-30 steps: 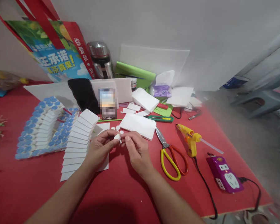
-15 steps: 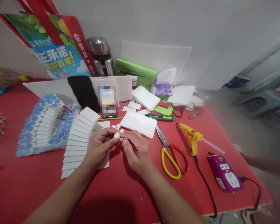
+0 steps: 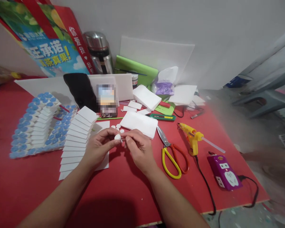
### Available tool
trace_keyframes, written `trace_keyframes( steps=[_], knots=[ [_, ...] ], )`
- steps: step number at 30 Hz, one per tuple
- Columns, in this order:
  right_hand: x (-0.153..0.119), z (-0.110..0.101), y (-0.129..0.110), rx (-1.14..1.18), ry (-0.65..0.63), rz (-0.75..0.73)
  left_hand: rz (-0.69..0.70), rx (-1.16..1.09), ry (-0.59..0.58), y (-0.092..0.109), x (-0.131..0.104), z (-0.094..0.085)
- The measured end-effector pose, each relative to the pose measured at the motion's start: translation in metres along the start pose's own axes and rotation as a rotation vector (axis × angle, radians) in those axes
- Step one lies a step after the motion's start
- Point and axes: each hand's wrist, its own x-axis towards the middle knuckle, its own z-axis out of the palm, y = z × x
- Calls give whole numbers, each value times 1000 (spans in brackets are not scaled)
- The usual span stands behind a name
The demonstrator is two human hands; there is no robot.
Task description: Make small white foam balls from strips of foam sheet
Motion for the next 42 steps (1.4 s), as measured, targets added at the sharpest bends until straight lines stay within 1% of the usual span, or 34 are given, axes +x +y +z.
trace_keyframes(
  steps=[4,7,14,20,22,24,26,27,28,29,31,33,35,36,38,42],
  knots=[
    [0,1,-3,-128,3,-134,-23,-5,10,2,-1,1],
    [-1,1,-3,-176,12,-199,-46,7,11,4,-2,1],
    [-2,1,0,-200,13,-216,-47,4,27,3,0,3],
    [-1,1,1,-241,27,-249,-60,-1,12,2,-1,2],
    [0,0,3,-307,28,-317,-67,-4,12,1,0,1],
    [-1,0,4,-402,34,-440,-93,-21,16,-2,1,0],
    [-2,0,3,-472,45,-556,-130,-77,20,-4,3,-2],
    [-3,0,2,-478,51,-581,-147,-120,20,-5,4,-3],
    [-5,1,0,-461,57,-568,-159,-169,18,-6,4,-3],
    [-6,1,-1,-422,60,-519,-165,-217,14,-6,5,-4],
    [-8,2,-1,-276,43,-334,-171,-305,-2,-5,5,-4],
    [-11,3,1,-75,-21,-110,-176,-379,-22,-4,5,-3],
    [-12,5,4,87,-101,42,-188,-430,-44,-2,4,-2],
    [-13,6,5,131,-132,86,-192,-449,-54,-2,4,-2],
    [-14,8,7,151,-164,124,-204,-480,-68,-3,3,-1],
    [-16,12,8,86,-207,98,-246,-516,-62,-5,2,-1]
  ],
)
